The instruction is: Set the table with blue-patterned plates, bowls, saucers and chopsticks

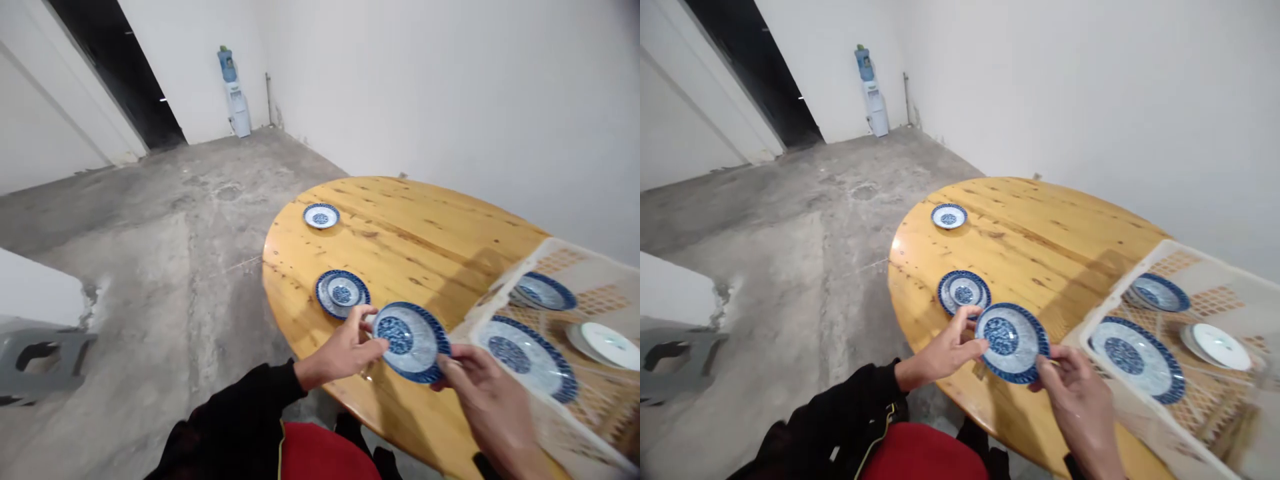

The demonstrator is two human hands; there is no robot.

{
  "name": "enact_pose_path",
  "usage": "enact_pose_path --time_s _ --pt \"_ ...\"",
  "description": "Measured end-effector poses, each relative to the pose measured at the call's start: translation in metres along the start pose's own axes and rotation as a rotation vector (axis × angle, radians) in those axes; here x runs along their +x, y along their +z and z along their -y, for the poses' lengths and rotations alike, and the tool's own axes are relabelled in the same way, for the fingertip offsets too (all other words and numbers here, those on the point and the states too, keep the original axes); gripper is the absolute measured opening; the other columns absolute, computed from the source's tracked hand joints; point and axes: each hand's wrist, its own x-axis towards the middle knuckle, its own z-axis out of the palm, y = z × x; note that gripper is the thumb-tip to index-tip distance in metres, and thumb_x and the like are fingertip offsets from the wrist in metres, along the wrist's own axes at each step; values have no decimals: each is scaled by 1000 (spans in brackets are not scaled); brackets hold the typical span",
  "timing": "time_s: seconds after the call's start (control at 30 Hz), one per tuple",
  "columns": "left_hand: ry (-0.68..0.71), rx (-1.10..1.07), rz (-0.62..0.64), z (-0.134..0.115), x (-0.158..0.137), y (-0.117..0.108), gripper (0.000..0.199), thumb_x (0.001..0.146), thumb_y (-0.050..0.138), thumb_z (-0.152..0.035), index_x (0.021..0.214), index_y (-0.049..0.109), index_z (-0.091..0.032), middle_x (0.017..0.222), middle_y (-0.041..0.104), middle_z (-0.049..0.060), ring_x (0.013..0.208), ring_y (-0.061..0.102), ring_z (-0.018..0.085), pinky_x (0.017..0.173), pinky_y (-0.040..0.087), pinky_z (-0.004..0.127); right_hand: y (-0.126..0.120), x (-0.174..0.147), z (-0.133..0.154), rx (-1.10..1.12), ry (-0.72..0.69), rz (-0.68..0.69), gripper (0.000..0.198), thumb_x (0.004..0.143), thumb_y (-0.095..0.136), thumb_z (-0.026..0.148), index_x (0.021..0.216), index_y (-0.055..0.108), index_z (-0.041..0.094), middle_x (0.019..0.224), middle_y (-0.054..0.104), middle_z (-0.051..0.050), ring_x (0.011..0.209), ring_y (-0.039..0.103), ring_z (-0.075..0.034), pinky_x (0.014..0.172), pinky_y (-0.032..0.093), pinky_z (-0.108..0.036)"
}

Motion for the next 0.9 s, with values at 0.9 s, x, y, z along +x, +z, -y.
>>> enact_pose_path --time_s 0.9 --pt "-193 89 -385 15 -26 -368 64 90 63 -48 143 45 -17 126 66 14 110 65 24 80 57 32 411 24 16 271 188 257 27 70 64 45 75 45 27 49 52 8 38 55 -17 40 46 -29"
